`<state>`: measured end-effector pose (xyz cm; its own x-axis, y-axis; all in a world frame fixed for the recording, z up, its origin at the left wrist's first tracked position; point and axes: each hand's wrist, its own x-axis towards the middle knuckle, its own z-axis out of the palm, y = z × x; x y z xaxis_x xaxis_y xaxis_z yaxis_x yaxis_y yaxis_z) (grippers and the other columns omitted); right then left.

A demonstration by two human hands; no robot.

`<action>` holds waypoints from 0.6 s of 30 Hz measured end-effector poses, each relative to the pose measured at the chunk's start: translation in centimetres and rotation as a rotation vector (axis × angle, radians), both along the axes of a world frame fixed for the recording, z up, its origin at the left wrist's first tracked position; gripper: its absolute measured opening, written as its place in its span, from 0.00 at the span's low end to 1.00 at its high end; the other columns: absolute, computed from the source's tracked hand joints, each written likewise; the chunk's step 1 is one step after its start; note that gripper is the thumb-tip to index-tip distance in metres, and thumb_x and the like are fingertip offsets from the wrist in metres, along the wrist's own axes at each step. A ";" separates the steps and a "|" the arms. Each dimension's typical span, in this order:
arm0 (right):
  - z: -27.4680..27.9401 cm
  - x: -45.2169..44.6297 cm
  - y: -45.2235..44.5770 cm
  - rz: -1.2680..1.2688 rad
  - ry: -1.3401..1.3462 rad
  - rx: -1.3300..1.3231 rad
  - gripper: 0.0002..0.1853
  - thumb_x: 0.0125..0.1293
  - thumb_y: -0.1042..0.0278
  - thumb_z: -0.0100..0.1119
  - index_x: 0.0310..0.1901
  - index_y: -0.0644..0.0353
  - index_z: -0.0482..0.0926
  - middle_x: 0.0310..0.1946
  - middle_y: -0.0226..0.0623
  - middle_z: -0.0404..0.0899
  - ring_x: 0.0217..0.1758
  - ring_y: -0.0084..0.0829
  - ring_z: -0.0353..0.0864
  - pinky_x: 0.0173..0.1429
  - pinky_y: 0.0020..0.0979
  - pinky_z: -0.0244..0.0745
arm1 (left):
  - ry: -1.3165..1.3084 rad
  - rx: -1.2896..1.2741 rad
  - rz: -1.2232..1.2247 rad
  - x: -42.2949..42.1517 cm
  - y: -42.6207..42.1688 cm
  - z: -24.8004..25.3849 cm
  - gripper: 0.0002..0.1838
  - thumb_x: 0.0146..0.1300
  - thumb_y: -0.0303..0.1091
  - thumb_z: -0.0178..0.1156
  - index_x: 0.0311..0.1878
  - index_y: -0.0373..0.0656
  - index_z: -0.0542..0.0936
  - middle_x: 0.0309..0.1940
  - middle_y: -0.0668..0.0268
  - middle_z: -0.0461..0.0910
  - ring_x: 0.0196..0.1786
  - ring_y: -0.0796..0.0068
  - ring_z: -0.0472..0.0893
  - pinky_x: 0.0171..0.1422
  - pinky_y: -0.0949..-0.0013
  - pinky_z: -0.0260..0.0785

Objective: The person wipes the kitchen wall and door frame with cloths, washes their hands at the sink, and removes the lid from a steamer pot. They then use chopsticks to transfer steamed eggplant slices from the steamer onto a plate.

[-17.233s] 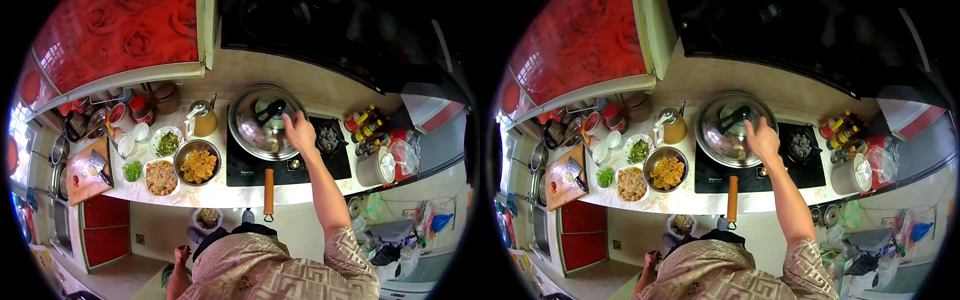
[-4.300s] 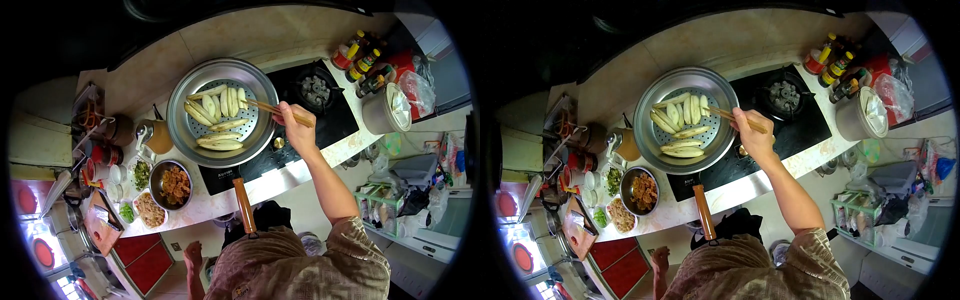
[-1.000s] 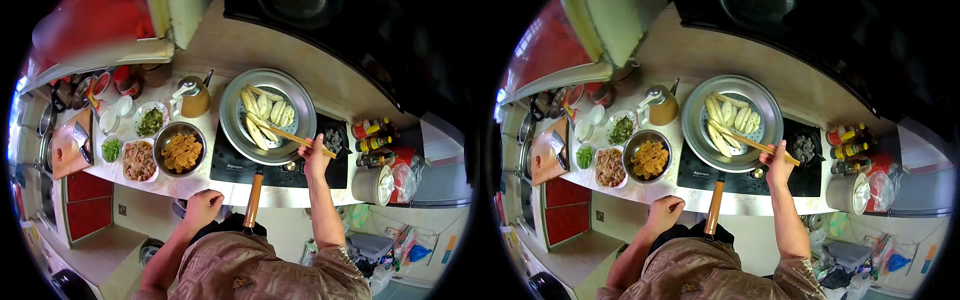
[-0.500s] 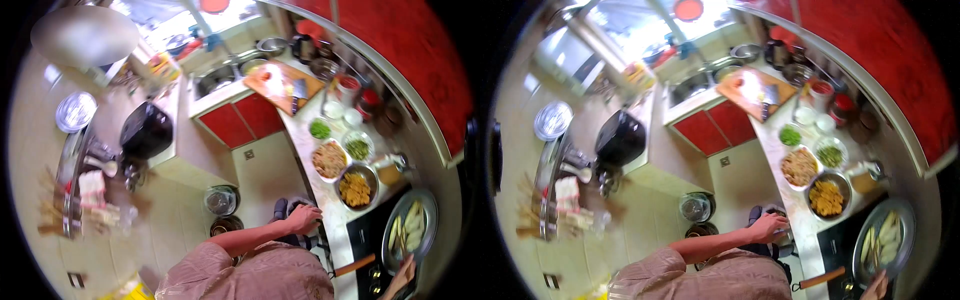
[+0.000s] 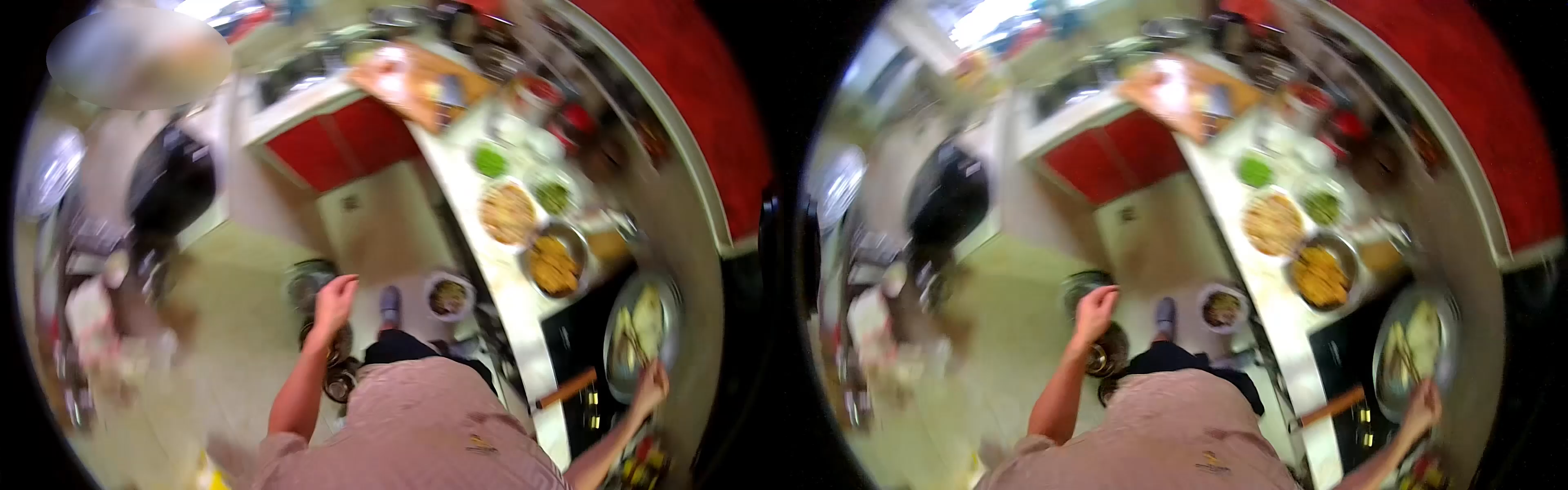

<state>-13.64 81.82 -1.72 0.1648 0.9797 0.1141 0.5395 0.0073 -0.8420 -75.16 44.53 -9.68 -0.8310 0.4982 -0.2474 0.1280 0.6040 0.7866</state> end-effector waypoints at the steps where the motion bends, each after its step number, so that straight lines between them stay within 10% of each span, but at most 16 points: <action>1: 1.6 -2.4 -1.0 -0.022 -0.059 -0.003 0.13 0.70 0.62 0.63 0.39 0.66 0.83 0.28 0.30 0.79 0.29 0.20 0.74 0.33 0.26 0.71 | 0.025 -0.017 -0.029 -0.9 0.5 -0.4 0.14 0.70 0.38 0.57 0.49 0.39 0.85 0.39 0.57 0.87 0.40 0.71 0.85 0.47 0.68 0.75; 9: 8.0 -9.0 -8.8 -0.243 -0.255 0.141 0.22 0.73 0.52 0.58 0.36 0.68 0.83 0.26 0.29 0.79 0.26 0.18 0.73 0.30 0.23 0.67 | 0.022 -0.207 -0.632 -4.4 5.2 -14.1 0.20 0.67 0.48 0.57 0.45 0.42 0.86 0.48 0.55 0.85 0.50 0.50 0.82 0.57 0.55 0.73; 18: 13.4 -13.2 -19.5 -0.537 -0.173 0.257 0.26 0.75 0.46 0.52 0.54 0.66 0.78 0.45 0.39 0.83 0.46 0.27 0.83 0.49 0.26 0.75 | -0.375 -0.288 -0.667 0.9 13.2 -30.0 0.22 0.62 0.48 0.60 0.53 0.44 0.84 0.51 0.53 0.84 0.55 0.53 0.82 0.60 0.57 0.73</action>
